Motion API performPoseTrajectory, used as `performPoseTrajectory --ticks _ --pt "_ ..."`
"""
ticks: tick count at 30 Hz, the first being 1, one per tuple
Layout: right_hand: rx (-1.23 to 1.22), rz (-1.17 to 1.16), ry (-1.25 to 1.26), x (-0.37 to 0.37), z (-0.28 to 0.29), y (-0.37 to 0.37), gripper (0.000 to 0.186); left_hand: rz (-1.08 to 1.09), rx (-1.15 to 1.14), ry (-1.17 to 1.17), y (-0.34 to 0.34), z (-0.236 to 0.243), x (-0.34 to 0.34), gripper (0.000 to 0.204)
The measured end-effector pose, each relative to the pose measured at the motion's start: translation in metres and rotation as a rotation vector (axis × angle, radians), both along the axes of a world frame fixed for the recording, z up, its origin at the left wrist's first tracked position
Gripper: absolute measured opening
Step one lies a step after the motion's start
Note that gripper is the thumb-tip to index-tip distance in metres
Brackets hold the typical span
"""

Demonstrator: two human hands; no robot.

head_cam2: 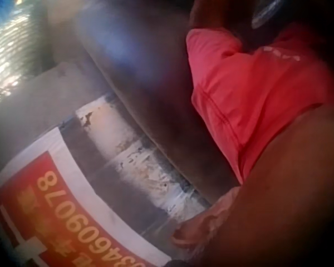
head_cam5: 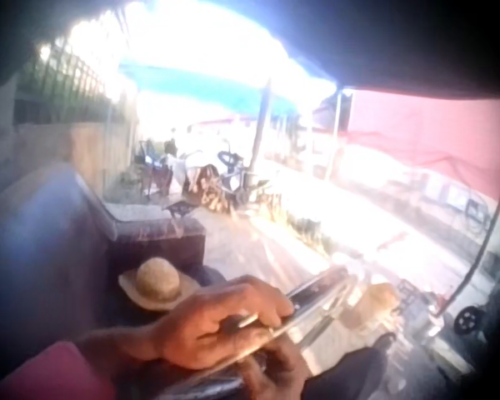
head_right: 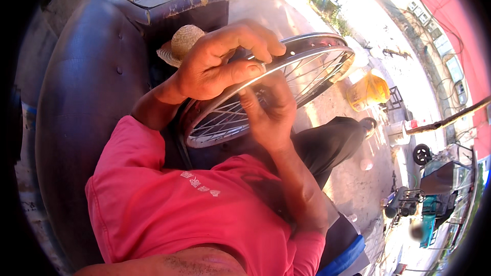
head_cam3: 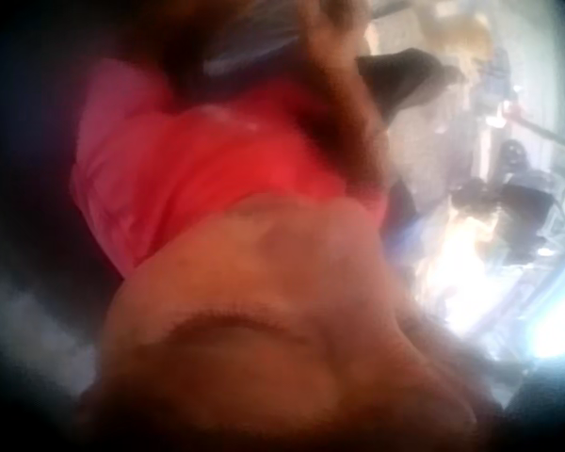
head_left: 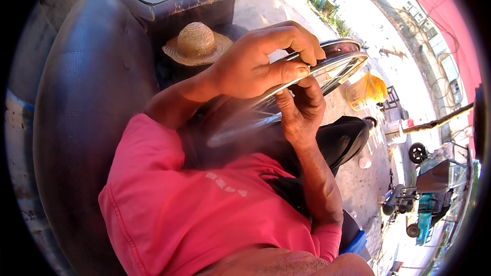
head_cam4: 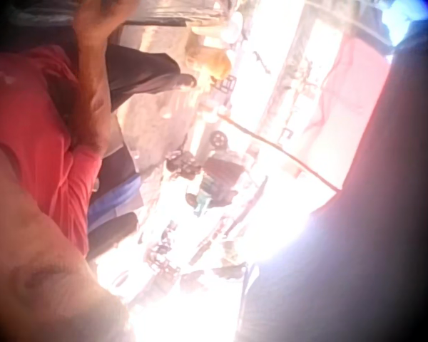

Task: The person applies a rim strip to the interior of a bicycle wheel rim by hand while sitting down.

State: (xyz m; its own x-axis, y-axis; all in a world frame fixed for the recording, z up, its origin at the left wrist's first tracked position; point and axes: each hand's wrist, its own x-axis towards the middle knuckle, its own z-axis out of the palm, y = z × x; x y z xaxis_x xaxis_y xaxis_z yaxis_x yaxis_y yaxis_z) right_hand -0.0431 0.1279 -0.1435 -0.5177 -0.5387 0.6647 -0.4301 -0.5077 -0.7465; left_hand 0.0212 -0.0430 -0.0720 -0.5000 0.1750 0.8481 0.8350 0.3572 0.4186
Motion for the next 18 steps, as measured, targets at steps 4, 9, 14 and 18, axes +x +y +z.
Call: performPoseTrajectory --ticks 4,9,14,18 --pt "0.019 0.109 -0.075 -0.003 -0.001 -0.003 0.019 -0.090 0.108 -0.077 0.000 -0.004 -0.002 0.021" --pt "0.149 0.070 -0.100 0.002 0.005 0.003 0.021 -0.067 0.059 -0.078 0.001 -0.003 0.002 0.019" --pt "0.001 0.312 -0.205 0.003 0.011 0.002 0.023 -0.048 0.110 -0.058 0.011 -0.002 0.004 0.016" --pt "0.093 0.031 0.068 -0.001 0.010 0.002 0.013 -0.065 0.097 -0.062 0.013 0.000 0.004 0.017"
